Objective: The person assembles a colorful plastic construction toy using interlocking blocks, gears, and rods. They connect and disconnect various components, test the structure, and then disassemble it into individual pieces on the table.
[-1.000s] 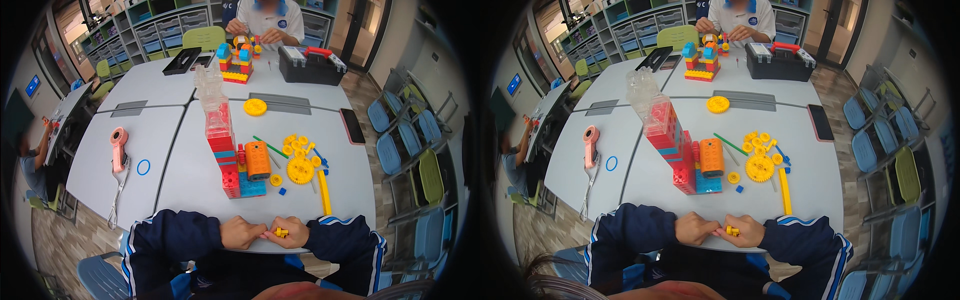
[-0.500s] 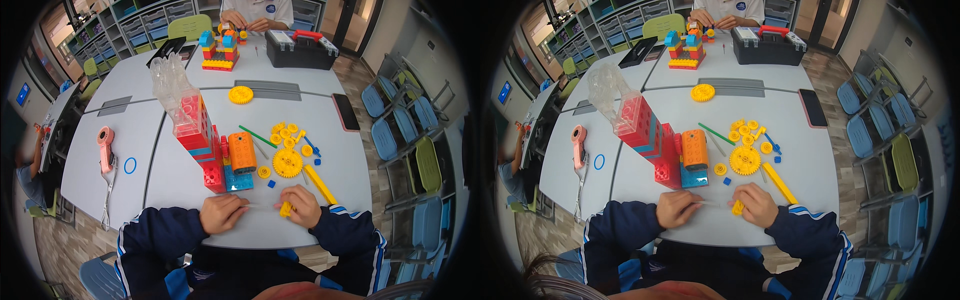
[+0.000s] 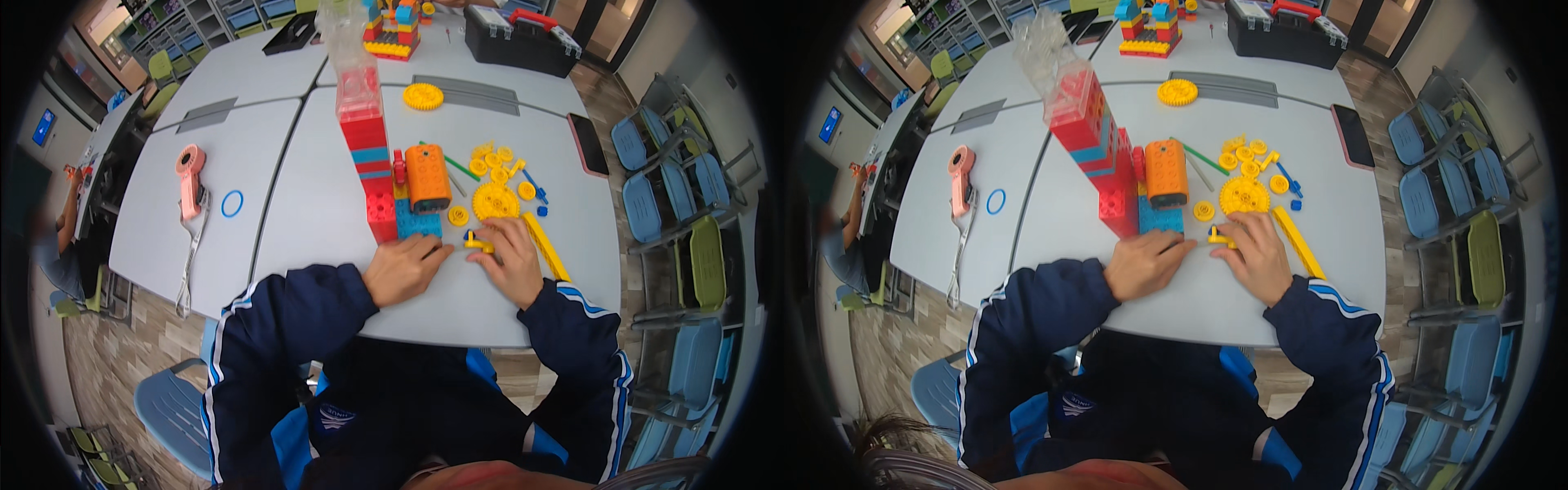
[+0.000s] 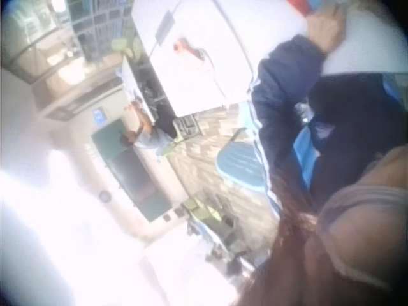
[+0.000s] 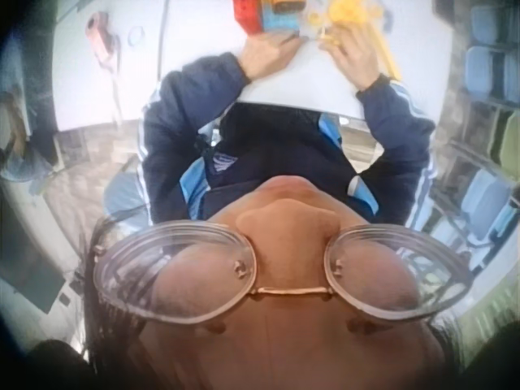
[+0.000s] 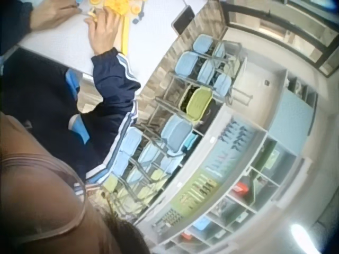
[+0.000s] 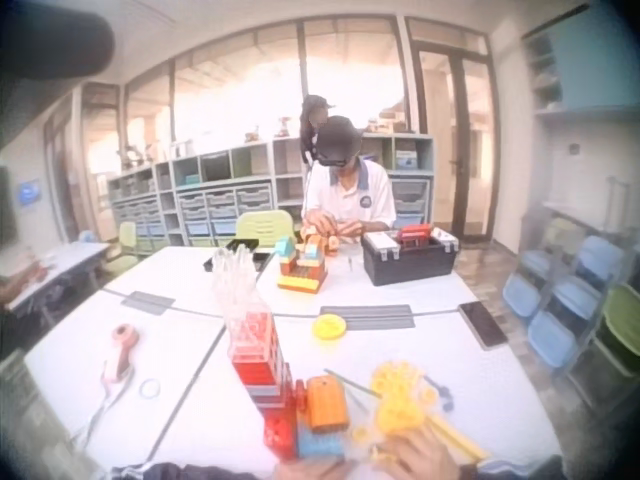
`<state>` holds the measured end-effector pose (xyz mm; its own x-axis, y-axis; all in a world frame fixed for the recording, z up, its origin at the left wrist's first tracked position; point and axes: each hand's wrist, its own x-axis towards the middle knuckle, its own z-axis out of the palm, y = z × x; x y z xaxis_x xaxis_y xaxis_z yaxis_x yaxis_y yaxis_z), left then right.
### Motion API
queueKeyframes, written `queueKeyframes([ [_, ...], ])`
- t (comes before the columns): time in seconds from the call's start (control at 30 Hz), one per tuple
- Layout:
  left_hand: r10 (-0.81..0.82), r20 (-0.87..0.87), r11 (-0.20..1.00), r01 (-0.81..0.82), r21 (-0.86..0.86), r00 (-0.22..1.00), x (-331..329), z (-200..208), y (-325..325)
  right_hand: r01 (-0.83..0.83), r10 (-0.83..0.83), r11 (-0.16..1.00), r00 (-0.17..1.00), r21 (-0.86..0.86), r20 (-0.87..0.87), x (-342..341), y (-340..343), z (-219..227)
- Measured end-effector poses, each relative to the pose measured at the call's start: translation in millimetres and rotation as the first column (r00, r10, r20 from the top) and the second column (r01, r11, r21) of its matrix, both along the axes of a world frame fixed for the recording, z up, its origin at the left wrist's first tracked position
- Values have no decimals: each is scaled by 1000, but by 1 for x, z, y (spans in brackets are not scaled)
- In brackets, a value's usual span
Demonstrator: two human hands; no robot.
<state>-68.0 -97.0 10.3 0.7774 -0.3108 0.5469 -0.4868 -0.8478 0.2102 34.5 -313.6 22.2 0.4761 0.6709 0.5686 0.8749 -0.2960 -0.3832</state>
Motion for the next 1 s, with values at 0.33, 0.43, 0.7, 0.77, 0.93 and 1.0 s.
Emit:
queueKeyframes([
  [0.33, -120, 227, 990, 100, 97, 966, 13, 8, -5, 34, -9, 997, 946, -72, 323, 11, 3, 3],
  [0.43, -249, 442, 960, 161, 227, 862, -4, 38, 13, 0, 10, 1000, 935, -29, 353, 4, -1, 14],
  [0.7, 400, 535, 863, -108, -494, 744, 14, 103, 67, -66, 20, 892, 994, 447, 108, -2, 59, 117],
  [0.77, 328, 419, 832, -49, -552, 846, 34, 117, 77, -116, 113, 809, 993, 576, 42, 7, 91, 137],
  [0.93, 35, 121, 491, 88, -867, 992, 53, 110, 70, -125, 189, 822, 980, 556, -60, 23, 167, 152],
  [1.0, -74, 21, 529, 57, -847, 997, 53, 104, 67, -193, 334, 773, 934, 604, -130, 27, 181, 148],
])
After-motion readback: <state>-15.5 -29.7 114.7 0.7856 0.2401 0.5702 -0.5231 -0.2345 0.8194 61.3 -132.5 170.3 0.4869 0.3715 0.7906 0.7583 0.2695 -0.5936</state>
